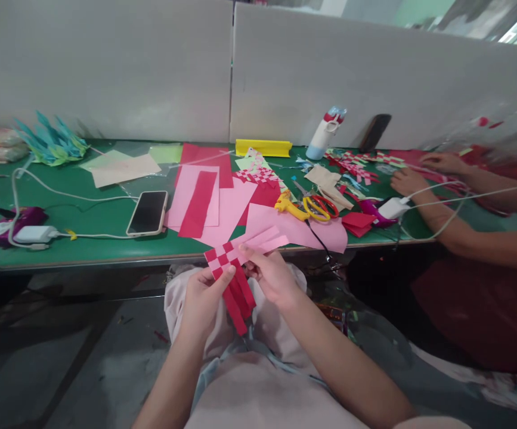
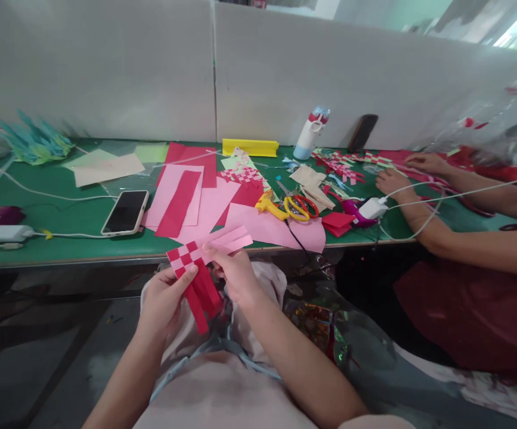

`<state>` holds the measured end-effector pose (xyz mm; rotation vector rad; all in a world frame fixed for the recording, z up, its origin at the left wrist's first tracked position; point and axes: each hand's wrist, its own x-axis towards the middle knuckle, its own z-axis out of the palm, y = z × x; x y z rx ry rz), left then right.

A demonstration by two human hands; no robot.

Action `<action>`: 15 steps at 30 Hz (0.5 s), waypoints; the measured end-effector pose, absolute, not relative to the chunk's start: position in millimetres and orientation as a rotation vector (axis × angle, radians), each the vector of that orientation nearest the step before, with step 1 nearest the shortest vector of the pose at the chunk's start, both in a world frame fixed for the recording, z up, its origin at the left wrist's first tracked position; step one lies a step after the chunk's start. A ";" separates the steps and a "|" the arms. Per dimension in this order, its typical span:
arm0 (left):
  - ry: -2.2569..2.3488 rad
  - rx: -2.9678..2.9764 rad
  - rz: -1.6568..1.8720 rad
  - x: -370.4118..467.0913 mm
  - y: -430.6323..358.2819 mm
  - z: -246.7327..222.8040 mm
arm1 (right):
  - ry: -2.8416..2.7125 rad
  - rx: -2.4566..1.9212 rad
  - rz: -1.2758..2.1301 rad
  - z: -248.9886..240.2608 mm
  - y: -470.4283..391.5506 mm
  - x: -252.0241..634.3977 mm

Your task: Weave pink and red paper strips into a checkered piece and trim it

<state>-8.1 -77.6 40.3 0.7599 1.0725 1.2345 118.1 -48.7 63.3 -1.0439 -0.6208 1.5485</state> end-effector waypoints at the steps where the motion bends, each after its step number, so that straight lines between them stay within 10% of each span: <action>1: 1.069 0.751 1.258 -8.0 -77.4 40.5 | -0.612 -1.049 1.543 63.3 -48.8 117.5; 15: 1.032 0.671 1.320 0.6 -79.2 43.3 | -0.423 -1.067 1.538 65.6 -52.6 110.8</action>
